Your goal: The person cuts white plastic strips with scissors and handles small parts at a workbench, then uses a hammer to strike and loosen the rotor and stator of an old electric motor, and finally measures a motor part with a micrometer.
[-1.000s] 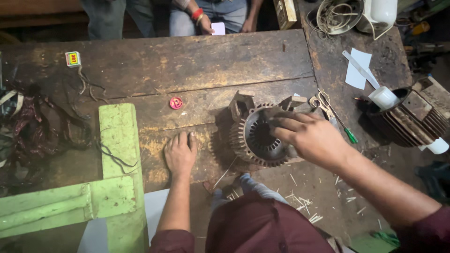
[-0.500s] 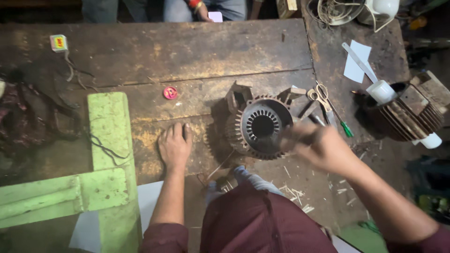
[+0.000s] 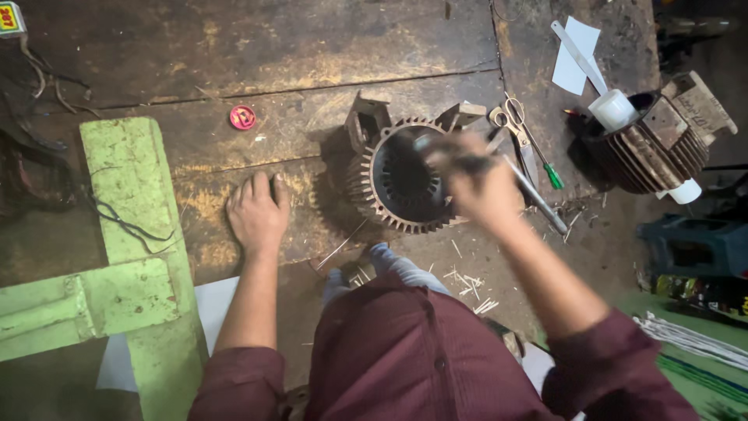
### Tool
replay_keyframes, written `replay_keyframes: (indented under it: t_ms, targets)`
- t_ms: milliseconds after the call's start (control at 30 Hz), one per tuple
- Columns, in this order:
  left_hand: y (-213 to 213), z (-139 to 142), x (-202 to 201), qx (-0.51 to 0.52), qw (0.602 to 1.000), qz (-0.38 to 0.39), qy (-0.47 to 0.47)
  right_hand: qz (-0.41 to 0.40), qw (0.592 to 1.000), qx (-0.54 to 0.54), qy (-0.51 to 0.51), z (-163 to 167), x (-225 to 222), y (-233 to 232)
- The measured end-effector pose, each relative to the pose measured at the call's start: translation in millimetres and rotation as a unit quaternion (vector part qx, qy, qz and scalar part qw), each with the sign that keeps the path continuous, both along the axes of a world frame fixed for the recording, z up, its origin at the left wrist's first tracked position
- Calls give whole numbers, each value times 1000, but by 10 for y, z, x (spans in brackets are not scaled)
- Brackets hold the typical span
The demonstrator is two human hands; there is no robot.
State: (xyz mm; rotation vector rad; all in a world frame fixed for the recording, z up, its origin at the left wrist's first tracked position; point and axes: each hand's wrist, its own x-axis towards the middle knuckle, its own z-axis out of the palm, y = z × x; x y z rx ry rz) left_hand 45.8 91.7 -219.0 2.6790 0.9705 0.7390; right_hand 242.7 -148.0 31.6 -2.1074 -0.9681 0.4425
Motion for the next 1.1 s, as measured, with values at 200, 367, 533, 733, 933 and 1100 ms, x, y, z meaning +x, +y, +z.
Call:
replay_keyframes:
  t_ms: [200, 367, 533, 733, 933, 1100]
  targets:
    - [-14, 2, 15, -7, 1000, 0, 19, 168, 985, -19, 27, 154, 113, -147]
    - [-15, -4, 10, -3, 1000, 1, 5, 294, 915, -57, -270, 43, 101, -58]
    - [-15, -8, -6, 0, 1000, 3, -10, 271, 827, -435, -230, 56, -83, -43]
    - [-2, -20, -10, -4, 1000, 1, 1, 249, 886, -109, -376, 120, -34, 1]
    - [4, -38, -27, -8, 1000, -5, -18, 231, 924, -101, -289, -14, -55, -106]
    - [-11, -37, -42, -6, 1000, -4, -21, 196, 932, -204, -226, -9, -71, -127]
